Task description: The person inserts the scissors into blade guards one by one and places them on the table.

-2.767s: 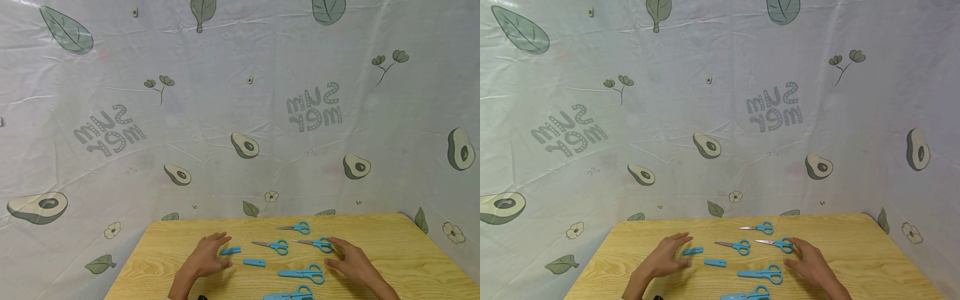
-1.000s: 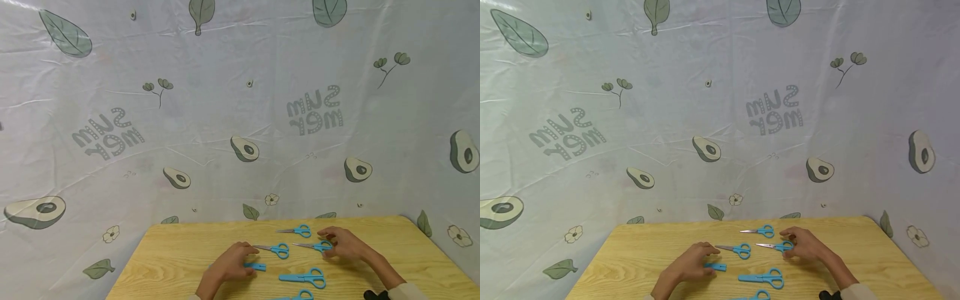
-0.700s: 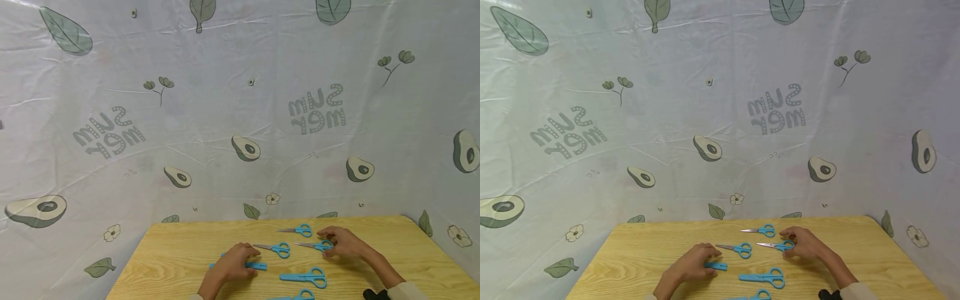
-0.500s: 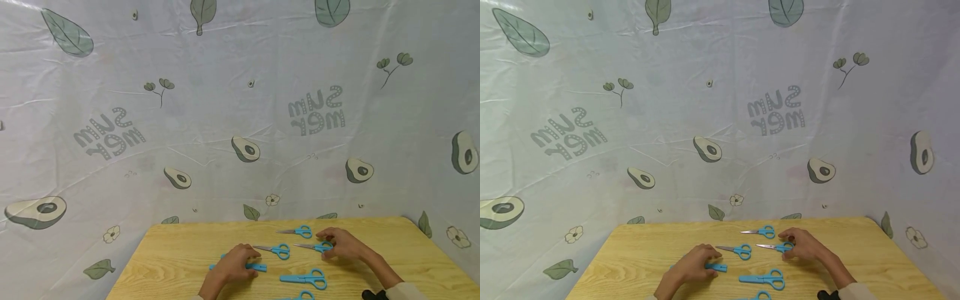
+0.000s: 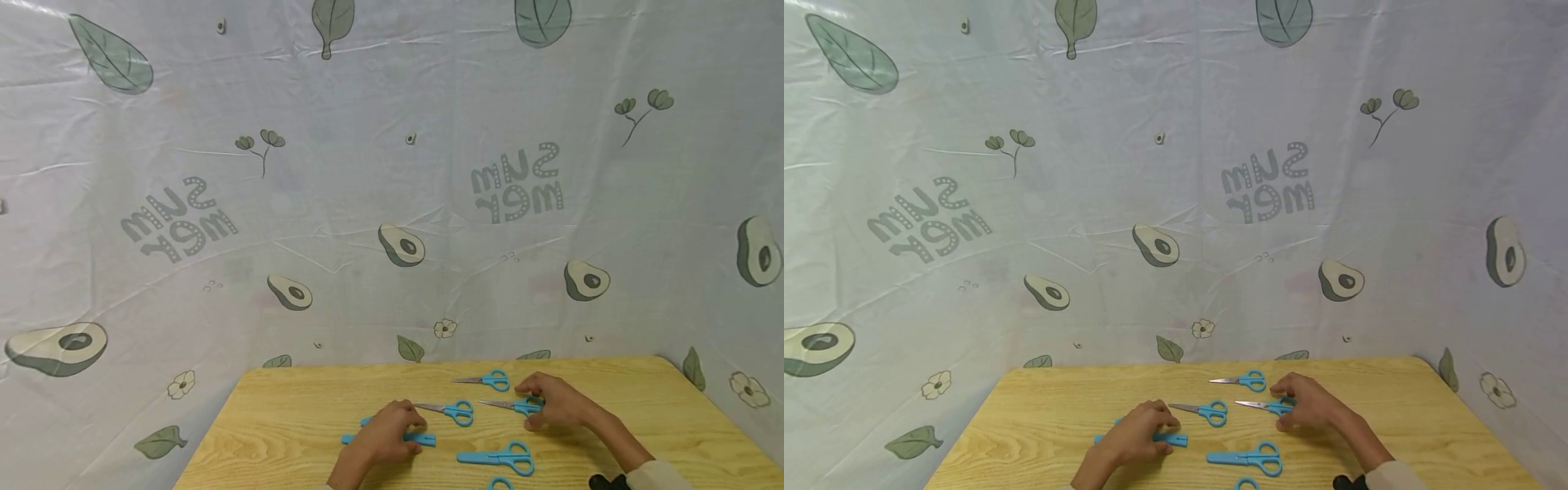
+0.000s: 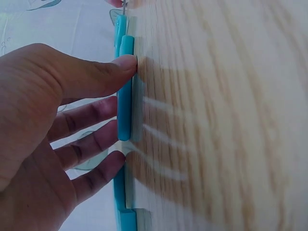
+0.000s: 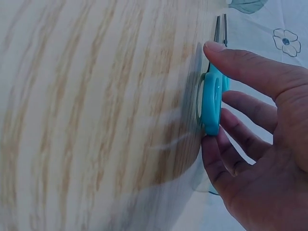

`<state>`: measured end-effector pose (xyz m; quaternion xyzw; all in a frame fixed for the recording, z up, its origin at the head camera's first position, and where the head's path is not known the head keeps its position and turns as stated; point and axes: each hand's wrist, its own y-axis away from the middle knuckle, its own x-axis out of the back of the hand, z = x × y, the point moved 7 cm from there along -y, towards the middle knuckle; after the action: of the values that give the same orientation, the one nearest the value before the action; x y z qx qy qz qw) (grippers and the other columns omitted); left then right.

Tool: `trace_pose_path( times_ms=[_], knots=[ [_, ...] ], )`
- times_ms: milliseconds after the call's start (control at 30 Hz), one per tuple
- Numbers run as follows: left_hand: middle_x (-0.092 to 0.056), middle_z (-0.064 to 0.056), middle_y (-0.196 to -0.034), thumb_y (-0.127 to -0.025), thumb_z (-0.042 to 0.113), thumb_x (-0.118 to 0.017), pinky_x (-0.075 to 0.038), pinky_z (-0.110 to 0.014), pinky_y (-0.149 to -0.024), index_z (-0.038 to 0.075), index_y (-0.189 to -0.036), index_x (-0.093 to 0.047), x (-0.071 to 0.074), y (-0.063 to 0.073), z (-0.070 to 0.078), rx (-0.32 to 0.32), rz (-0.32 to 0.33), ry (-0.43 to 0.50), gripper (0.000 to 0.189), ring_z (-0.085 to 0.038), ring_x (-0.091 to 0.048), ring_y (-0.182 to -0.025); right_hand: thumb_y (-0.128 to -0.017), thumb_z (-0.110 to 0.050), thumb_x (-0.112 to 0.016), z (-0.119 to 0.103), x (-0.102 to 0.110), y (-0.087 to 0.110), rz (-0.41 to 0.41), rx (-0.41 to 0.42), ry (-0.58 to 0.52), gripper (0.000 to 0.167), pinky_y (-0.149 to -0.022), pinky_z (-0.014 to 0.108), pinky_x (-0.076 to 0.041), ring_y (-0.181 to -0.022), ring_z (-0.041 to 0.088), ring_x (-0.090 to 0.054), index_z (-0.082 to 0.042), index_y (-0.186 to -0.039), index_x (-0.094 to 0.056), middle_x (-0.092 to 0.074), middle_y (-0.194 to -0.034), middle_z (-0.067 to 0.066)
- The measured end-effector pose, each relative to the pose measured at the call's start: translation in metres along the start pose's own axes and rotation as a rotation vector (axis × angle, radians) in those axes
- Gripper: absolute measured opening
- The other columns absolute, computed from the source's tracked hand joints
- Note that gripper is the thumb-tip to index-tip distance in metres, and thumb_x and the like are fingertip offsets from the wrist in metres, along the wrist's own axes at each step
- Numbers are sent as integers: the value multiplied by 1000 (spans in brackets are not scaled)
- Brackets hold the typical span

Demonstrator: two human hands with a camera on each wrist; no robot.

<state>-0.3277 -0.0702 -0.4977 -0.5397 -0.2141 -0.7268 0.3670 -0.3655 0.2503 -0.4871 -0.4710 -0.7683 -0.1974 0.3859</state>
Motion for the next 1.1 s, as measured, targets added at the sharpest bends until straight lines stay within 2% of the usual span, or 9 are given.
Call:
trace_pose_path(
  times_ms=[200,267,467,700,800,900,1000,1100],
  knots=[
    [-70,9,-115,-92,24,-88,-57,-23,-94,20,-124,-81,2,2,1,-28,10,20,33,-5,-63,-103,-84,-16,-93,3,-1,2,-4,-11,-14,61,-87,39,-60,-112,41,-66,9,-133,-66,-65,-128,22],
    [-70,7,-115,-93,23,-87,-57,-25,-91,19,-125,-81,1,2,-1,-54,27,26,32,-6,-63,-102,-84,-15,-92,3,-1,3,2,-7,-22,62,-87,36,-60,-112,41,-66,10,-133,-64,-64,-128,22],
    [-72,5,-114,-93,17,-87,-57,-26,-86,15,-124,-82,-1,4,-4,-76,57,57,31,-5,-62,-97,-86,-14,-91,2,-1,6,-5,4,-57,63,-86,33,-60,-113,41,-66,14,-134,-63,-61,-131,26],
    [-72,11,-109,-91,16,-88,-56,-25,-91,17,-115,-85,-1,2,-4,-13,45,91,24,-3,-61,-98,-86,-13,-91,2,-1,6,-15,-34,-80,63,-91,45,-60,-118,46,-65,14,-134,-60,-66,-132,26],
    [-73,11,-107,-92,14,-87,-57,-25,-90,16,-111,-85,-5,1,-4,-21,45,94,19,-2,-61,-97,-87,-12,-91,2,-2,7,-21,-34,-73,61,-91,47,-61,-116,46,-66,14,-133,-61,-67,-130,26],
    [-71,8,-104,-92,11,-86,-57,-23,-86,14,-108,-86,-6,2,-2,-19,53,95,16,-3,-60,-95,-88,-12,-90,0,-3,9,-29,-18,-73,56,-90,46,-61,-114,45,-66,13,-130,-63,-66,-129,26],
    [-68,11,-101,-92,11,-86,-55,-22,-83,16,-105,-86,-4,3,-1,8,67,68,15,0,-58,-91,-89,-13,-89,-2,-3,9,-29,16,-43,47,-87,40,-61,-111,40,-66,9,-125,-70,-64,-128,23],
    [-66,14,-101,-93,13,-86,-55,-22,-87,21,-105,-86,-2,1,0,32,74,24,15,2,-56,-90,-90,-15,-88,-4,0,8,-22,45,14,38,-82,33,-60,-105,32,-66,3,-120,-74,-64,-124,19]
  ],
)
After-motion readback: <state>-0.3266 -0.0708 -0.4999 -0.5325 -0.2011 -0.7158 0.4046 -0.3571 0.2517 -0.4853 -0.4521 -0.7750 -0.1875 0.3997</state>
